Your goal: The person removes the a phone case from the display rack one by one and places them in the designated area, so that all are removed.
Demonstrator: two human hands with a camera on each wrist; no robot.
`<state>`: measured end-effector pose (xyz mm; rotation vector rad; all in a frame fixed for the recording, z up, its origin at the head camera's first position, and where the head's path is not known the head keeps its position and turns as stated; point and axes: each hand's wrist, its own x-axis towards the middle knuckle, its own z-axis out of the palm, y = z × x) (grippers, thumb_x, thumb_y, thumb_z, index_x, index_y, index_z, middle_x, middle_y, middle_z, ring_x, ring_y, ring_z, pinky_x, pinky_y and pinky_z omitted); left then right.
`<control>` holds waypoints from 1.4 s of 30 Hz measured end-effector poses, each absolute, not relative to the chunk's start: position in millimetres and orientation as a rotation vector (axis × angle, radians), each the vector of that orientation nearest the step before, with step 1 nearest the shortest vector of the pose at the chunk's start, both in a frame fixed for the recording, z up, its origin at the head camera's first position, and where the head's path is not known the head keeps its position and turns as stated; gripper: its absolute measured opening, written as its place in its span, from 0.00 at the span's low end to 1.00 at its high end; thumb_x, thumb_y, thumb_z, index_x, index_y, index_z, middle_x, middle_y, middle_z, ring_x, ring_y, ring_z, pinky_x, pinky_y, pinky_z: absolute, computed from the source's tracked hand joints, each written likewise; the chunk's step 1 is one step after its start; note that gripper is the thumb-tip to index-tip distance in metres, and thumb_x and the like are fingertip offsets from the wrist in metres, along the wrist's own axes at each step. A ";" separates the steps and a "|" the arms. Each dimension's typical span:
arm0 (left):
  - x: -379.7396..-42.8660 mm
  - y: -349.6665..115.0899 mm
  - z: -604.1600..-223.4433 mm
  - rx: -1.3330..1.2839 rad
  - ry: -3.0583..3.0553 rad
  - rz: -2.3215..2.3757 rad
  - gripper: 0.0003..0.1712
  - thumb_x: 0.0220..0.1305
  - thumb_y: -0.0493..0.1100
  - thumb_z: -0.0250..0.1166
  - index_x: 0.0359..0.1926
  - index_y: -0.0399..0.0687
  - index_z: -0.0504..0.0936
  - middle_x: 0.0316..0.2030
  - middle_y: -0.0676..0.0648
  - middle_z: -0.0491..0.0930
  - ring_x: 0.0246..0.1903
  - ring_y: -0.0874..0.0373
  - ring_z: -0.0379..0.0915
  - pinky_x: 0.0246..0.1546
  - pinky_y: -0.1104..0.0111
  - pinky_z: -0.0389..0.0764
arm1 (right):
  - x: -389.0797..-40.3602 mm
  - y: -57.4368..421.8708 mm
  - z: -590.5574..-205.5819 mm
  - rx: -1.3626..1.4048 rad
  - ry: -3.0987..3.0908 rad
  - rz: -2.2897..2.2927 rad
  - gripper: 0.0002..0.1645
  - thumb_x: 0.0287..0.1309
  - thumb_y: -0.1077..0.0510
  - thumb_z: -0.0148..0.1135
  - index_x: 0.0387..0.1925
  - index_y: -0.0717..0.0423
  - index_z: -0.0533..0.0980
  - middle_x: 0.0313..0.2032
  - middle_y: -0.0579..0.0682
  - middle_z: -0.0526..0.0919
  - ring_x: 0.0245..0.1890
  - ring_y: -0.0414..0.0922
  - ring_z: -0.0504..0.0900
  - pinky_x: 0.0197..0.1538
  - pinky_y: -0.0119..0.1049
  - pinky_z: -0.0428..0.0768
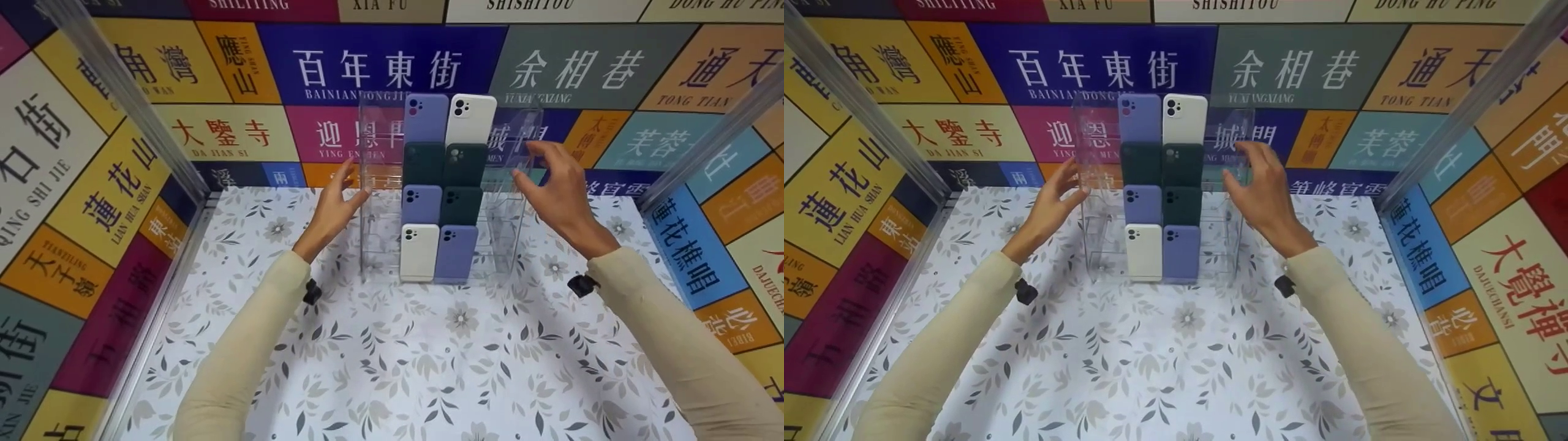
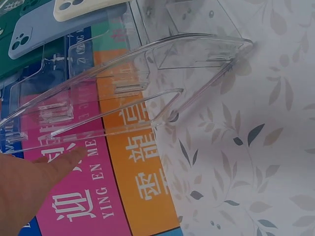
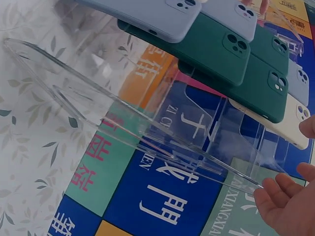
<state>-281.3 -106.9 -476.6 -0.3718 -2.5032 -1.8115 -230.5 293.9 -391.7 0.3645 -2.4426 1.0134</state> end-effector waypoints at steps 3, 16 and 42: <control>-284.3 -104.5 -475.6 -0.360 -2.502 -1.826 0.45 0.81 0.46 0.66 0.89 0.47 0.54 0.83 0.35 0.61 0.78 0.36 0.64 0.76 0.44 0.70 | -235.5 290.8 -386.9 0.341 -2.454 1.041 0.28 0.73 0.61 0.72 0.69 0.63 0.78 0.64 0.61 0.81 0.64 0.59 0.81 0.71 0.57 0.78; -292.3 -96.9 -480.0 -0.416 -2.456 -1.913 0.46 0.79 0.40 0.67 0.89 0.49 0.55 0.82 0.37 0.64 0.75 0.36 0.69 0.71 0.49 0.78 | -257.9 282.5 -372.5 0.301 -2.479 1.043 0.29 0.73 0.59 0.72 0.71 0.61 0.77 0.66 0.61 0.80 0.65 0.57 0.79 0.70 0.52 0.77; -289.1 -93.0 -482.2 -0.412 -2.349 -2.153 0.47 0.81 0.37 0.64 0.90 0.60 0.50 0.86 0.45 0.59 0.76 0.37 0.68 0.74 0.51 0.75 | -257.0 263.0 -397.4 0.427 -2.383 1.120 0.25 0.70 0.65 0.74 0.66 0.62 0.81 0.61 0.60 0.84 0.61 0.54 0.83 0.68 0.53 0.81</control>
